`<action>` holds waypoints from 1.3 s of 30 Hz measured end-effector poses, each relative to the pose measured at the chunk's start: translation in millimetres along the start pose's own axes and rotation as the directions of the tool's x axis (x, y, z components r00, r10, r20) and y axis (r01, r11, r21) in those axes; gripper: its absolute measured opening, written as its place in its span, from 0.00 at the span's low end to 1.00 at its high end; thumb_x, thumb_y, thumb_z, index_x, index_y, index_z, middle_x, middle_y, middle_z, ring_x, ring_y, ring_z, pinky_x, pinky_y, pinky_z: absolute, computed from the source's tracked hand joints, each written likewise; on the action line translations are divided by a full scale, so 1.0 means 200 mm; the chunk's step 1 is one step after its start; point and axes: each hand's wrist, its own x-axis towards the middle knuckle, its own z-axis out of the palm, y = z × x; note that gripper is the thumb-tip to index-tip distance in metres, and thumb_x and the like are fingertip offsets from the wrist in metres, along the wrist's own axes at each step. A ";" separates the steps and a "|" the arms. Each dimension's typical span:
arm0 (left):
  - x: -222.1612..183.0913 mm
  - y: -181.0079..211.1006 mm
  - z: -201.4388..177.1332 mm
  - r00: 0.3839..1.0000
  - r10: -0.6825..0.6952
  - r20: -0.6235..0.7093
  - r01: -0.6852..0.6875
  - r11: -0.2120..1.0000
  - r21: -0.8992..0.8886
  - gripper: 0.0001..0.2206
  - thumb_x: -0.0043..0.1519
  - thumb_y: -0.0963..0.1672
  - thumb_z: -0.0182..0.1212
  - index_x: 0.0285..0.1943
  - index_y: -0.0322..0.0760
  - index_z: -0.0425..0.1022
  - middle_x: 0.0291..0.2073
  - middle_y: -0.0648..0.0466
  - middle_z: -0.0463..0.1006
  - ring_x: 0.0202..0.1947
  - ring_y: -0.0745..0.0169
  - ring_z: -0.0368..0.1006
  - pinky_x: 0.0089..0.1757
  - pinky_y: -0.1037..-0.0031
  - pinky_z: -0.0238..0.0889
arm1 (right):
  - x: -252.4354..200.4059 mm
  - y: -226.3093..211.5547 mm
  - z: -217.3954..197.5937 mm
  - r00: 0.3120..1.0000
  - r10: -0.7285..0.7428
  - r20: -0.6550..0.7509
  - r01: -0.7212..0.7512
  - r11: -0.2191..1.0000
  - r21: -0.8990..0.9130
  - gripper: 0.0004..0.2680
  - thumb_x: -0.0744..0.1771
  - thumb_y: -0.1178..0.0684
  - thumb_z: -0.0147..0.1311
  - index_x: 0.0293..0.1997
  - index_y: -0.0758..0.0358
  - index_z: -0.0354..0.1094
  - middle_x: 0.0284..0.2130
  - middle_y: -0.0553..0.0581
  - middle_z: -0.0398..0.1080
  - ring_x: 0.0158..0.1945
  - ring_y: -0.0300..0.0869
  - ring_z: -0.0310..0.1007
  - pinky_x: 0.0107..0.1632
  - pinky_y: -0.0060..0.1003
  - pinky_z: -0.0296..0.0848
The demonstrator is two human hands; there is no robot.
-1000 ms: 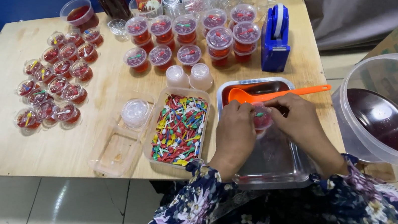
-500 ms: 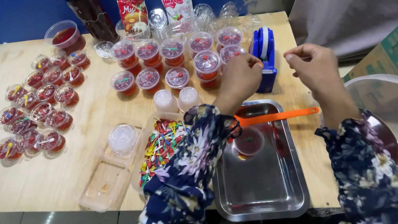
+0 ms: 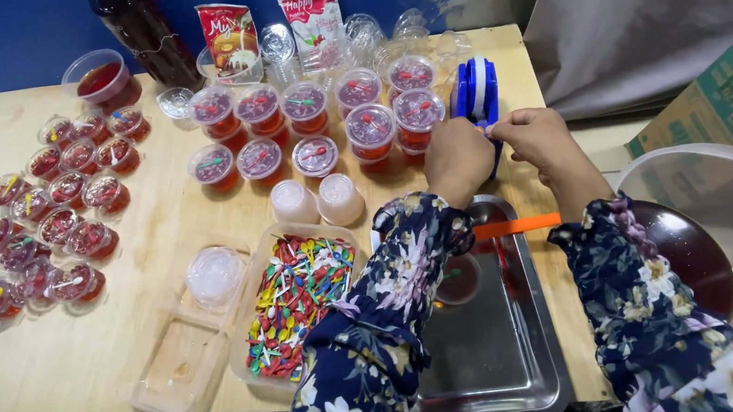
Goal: The person fills plastic cups with a red liquid from a large container using a ladle, places a lid on a cup, and seals it with tape.
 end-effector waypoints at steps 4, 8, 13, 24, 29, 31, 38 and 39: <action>0.03 -0.02 0.05 0.999 -0.048 -0.004 0.048 0.998 -0.040 0.17 0.63 0.43 0.49 0.54 0.23 0.76 0.52 0.37 0.75 0.55 0.33 0.75 0.53 0.48 0.70 | 0.05 0.05 0.02 1.000 0.026 0.008 -0.026 0.999 0.040 0.09 0.60 0.48 0.66 0.36 0.60 0.78 0.35 0.63 0.70 0.44 0.42 0.66 0.44 0.45 0.75; 0.06 -0.03 0.07 0.999 -0.041 -0.022 0.038 0.994 -0.103 0.17 0.65 0.44 0.47 0.52 0.25 0.78 0.51 0.37 0.77 0.56 0.32 0.74 0.54 0.51 0.70 | 0.10 0.09 0.01 0.999 0.029 0.033 -0.032 0.996 0.084 0.07 0.60 0.49 0.67 0.36 0.56 0.78 0.35 0.56 0.70 0.44 0.40 0.66 0.46 0.37 0.72; 0.08 -0.07 0.10 0.998 -0.031 -0.060 0.016 0.970 -0.242 0.17 0.63 0.47 0.49 0.48 0.35 0.82 0.49 0.39 0.80 0.57 0.33 0.73 0.54 0.50 0.70 | 0.08 0.07 0.00 1.000 0.006 0.009 -0.007 0.997 0.079 0.06 0.61 0.49 0.65 0.34 0.55 0.75 0.33 0.52 0.69 0.40 0.38 0.64 0.43 0.34 0.68; -0.02 -0.12 0.13 0.982 -0.051 -0.180 -0.011 0.944 -0.330 0.13 0.57 0.46 0.56 0.42 0.36 0.84 0.50 0.42 0.75 0.53 0.35 0.75 0.54 0.56 0.71 | -0.13 0.00 0.02 0.996 0.015 -0.084 -0.010 0.998 0.062 0.02 0.61 0.51 0.64 0.30 0.51 0.77 0.22 0.48 0.66 0.26 0.31 0.62 0.29 0.25 0.62; -0.09 -0.12 0.14 0.980 -0.110 -0.168 0.032 0.911 -0.411 0.13 0.58 0.47 0.54 0.41 0.37 0.81 0.51 0.43 0.70 0.58 0.36 0.70 0.58 0.59 0.66 | -0.12 0.04 0.02 0.992 0.033 -0.123 -0.025 0.997 0.069 0.03 0.61 0.50 0.65 0.31 0.51 0.77 0.19 0.48 0.66 0.24 0.31 0.60 0.26 0.24 0.59; -0.06 -0.14 0.16 0.973 -0.154 -0.172 0.068 0.903 -0.424 0.14 0.58 0.48 0.53 0.44 0.38 0.80 0.50 0.44 0.71 0.57 0.38 0.71 0.58 0.60 0.65 | -0.08 0.07 0.04 0.990 0.029 -0.136 -0.016 0.996 0.090 0.03 0.62 0.50 0.64 0.31 0.53 0.77 0.19 0.48 0.65 0.23 0.30 0.59 0.26 0.23 0.57; -0.05 -0.18 0.24 0.981 -0.150 -0.122 0.079 0.886 -0.458 0.16 0.57 0.51 0.56 0.40 0.37 0.83 0.42 0.42 0.78 0.54 0.38 0.73 0.52 0.60 0.67 | -0.10 0.13 0.11 0.985 0.057 -0.165 -0.034 0.990 0.136 0.03 0.61 0.49 0.65 0.30 0.51 0.78 0.17 0.47 0.63 0.22 0.29 0.57 0.25 0.24 0.54; -0.05 -0.18 0.24 0.979 -0.152 -0.135 0.074 0.886 -0.459 0.15 0.57 0.51 0.57 0.39 0.39 0.83 0.40 0.44 0.80 0.52 0.39 0.75 0.50 0.61 0.69 | -0.08 0.15 0.12 0.984 0.053 -0.168 -0.029 0.989 0.143 0.03 0.61 0.48 0.65 0.30 0.50 0.78 0.17 0.47 0.63 0.22 0.28 0.56 0.24 0.24 0.53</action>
